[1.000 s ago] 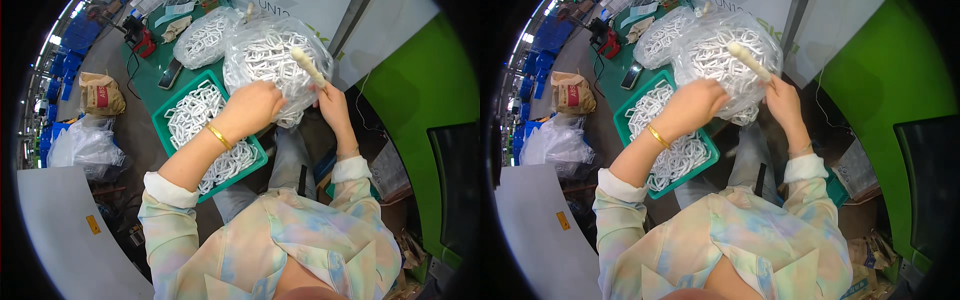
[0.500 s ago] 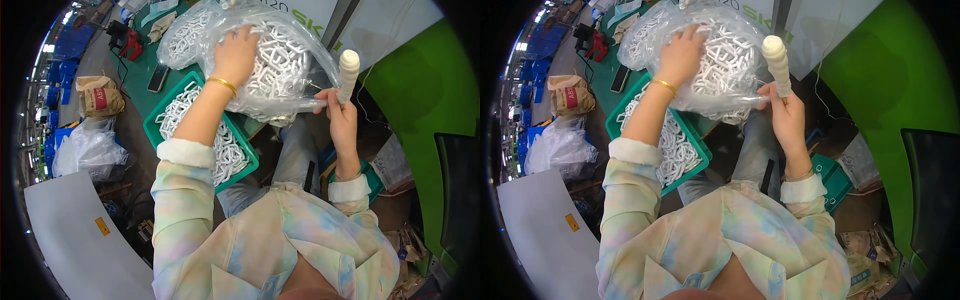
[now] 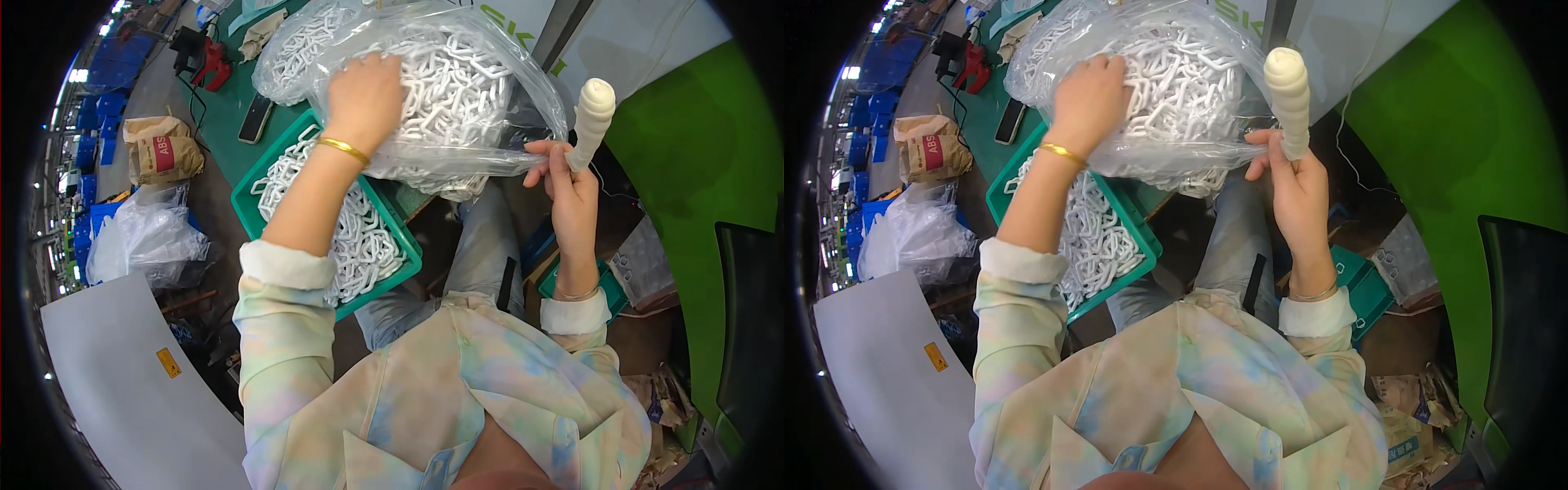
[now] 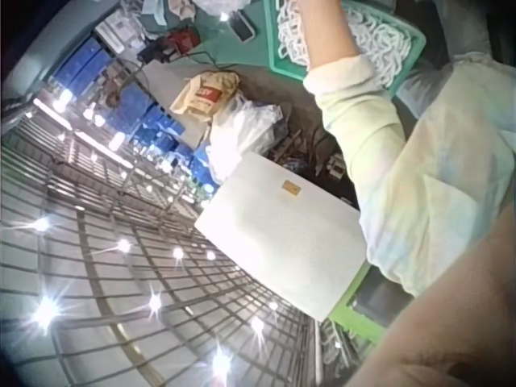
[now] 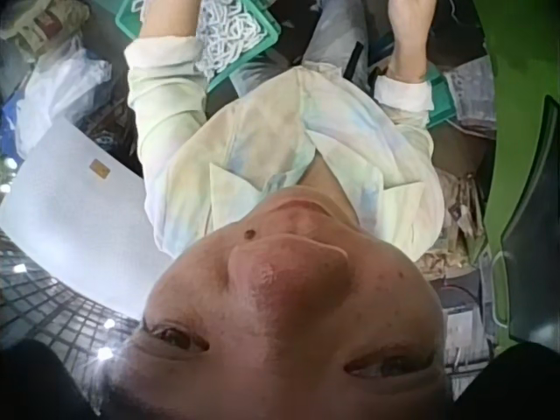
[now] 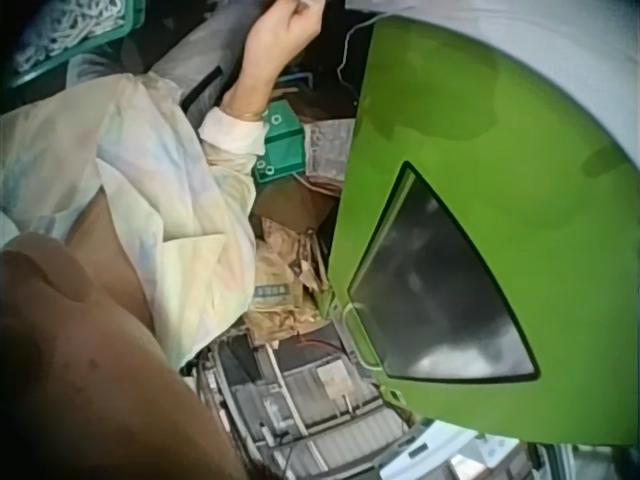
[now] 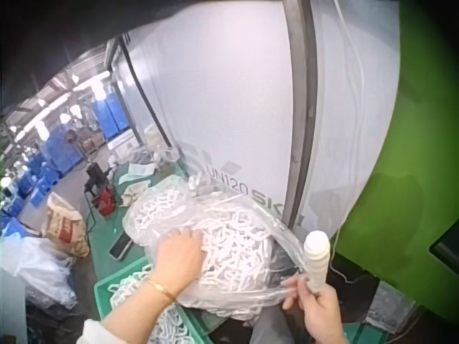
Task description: Inspecting white plastic chain-link components and sliding them onto a rod before placing them into a green tray.
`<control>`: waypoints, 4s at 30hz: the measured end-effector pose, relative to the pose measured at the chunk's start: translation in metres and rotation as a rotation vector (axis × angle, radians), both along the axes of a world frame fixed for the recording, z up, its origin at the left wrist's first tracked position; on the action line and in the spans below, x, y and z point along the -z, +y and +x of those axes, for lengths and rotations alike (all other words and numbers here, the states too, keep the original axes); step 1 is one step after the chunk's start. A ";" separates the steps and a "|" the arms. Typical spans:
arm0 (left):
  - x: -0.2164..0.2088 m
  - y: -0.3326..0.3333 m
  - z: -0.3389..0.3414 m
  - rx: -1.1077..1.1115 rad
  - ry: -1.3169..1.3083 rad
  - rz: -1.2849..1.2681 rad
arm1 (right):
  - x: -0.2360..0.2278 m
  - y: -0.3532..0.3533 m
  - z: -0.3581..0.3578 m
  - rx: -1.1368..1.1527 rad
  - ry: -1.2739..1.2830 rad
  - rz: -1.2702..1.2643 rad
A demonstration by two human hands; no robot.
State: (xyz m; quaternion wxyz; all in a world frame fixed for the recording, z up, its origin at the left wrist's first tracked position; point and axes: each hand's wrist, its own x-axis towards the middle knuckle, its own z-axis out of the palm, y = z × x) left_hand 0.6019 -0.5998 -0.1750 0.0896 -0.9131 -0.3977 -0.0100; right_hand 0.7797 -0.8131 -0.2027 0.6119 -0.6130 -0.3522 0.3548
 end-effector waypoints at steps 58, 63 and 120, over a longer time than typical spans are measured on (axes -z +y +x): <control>0.049 -0.218 -0.212 -0.086 -0.713 -0.181 | 0.002 -0.123 -0.091 -0.166 -0.161 -0.015; 0.061 -0.207 -0.222 -0.205 -0.677 -0.096 | 0.022 -0.134 -0.086 -0.152 -0.149 -0.097; 0.040 -0.137 -0.173 -0.241 -1.278 -0.671 | 0.043 -0.057 -0.130 -0.414 -0.047 -0.213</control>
